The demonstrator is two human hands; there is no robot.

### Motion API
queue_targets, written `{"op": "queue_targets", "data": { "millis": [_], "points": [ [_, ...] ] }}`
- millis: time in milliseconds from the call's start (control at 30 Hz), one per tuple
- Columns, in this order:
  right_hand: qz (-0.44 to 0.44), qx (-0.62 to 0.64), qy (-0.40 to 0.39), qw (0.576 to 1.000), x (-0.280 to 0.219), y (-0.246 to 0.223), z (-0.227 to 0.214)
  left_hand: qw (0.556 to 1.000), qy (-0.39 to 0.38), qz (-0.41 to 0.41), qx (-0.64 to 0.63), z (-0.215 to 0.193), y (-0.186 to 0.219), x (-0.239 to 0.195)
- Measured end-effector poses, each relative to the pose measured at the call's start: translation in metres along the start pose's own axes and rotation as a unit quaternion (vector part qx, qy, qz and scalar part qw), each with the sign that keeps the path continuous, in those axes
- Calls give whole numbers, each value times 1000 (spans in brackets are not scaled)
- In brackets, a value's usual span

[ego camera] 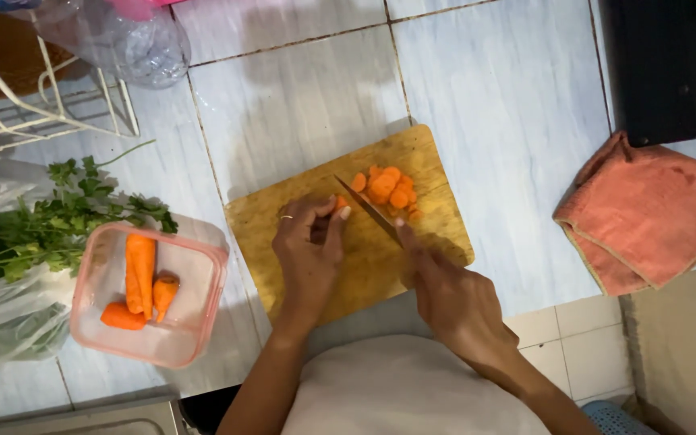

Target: The person slices a carrot on a wooden cutting board with a knife and then places the pieces into a plastic container.

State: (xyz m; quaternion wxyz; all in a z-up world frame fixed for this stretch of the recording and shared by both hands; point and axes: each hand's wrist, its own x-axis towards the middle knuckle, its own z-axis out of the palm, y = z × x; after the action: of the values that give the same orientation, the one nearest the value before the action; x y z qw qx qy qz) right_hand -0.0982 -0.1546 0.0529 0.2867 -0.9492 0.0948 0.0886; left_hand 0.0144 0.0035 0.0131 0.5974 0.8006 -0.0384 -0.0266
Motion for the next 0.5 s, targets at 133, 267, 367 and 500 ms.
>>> {"op": "queue_targets", "data": {
  "millis": [133, 267, 367, 500],
  "points": [
    [36, -40, -62, 997, -3, -3, -1, 1000, 1, -9, 5, 1, 2, 0],
    [26, -70, -57, 996, -3, -6, -5, 1000, -2, -11, 2, 0, 2, 1],
    [16, -48, -57, 997, -2, -9, -8, 1000, -8, -6, 7, -2, 1, 2],
    [22, -24, -77, 996, 4, -13, -11, 1000, -10, 11, 5, -1, -1, 3]
  ]
}}
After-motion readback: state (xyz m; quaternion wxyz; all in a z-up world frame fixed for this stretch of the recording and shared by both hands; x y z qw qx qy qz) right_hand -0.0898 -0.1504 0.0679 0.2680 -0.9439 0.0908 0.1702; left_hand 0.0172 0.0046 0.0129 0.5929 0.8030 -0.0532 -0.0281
